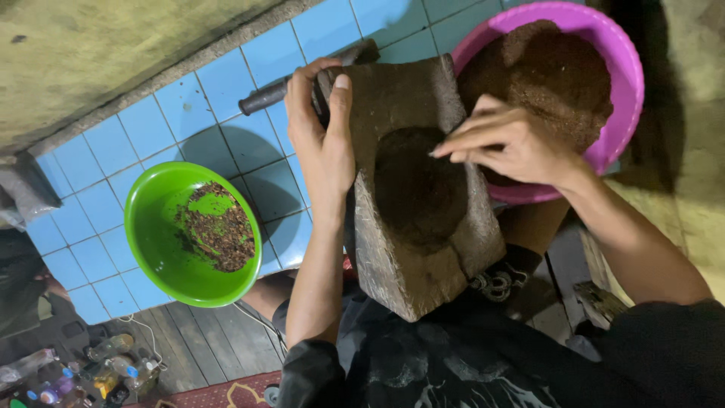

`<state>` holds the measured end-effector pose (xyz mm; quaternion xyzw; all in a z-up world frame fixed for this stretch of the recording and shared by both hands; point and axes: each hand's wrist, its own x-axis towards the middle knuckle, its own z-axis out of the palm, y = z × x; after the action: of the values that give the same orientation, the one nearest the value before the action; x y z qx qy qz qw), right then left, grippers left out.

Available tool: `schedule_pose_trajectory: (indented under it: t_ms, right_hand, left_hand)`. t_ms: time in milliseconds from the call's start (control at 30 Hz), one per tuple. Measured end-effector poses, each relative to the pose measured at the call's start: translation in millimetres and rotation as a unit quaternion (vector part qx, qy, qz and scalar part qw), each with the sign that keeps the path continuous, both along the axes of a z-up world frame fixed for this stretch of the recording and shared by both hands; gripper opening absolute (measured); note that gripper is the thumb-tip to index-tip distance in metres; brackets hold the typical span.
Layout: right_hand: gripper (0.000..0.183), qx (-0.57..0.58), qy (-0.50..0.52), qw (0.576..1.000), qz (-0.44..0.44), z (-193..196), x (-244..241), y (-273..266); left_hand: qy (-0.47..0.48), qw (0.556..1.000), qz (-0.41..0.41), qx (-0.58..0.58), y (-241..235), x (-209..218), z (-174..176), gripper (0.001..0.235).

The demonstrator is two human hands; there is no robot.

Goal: The person uses a wooden pestle and mortar to grind dark seeds from a green bowl into a fine powder. They then use a spoon to transfer the ground powder into a pink bowl.

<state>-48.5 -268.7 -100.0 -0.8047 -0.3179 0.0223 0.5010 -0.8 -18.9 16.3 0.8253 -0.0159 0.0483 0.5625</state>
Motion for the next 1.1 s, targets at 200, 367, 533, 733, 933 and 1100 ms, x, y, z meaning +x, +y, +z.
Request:
schedule_pose_trajectory:
  t_ms: [200,367,533,733,933,1100]
  right_hand:
    - [0.029,-0.064,0.032,0.997,0.010,13,-21,-25]
    - [0.011,-0.030,-0.037,0.988,-0.145,33,-74,-7]
    - [0.020,-0.060,-0.083,0.980,-0.173,5,-123,33]
    - [0.007,-0.050,-0.090,0.960,-0.259,3,-130,10]
    - [0.024,-0.114,-0.131,0.972,-0.161,-1,-134,-7]
    - [0.021,-0.004,-0.092,0.973,-0.210,-13,-99,-17]
  left_hand:
    - [-0.001,1.000,0.006,-0.003,1,0,3,0.023]
    - [0.003,1.000,0.008,0.005,2,1,2,0.020]
    - [0.003,1.000,0.010,-0.005,0,1,5,0.020]
    - [0.004,1.000,0.006,0.002,1,0,2,0.025]
    - [-0.006,1.000,0.009,0.011,-2,1,-1,0.022]
    - [-0.002,1.000,0.002,0.011,-6,0,3,0.029]
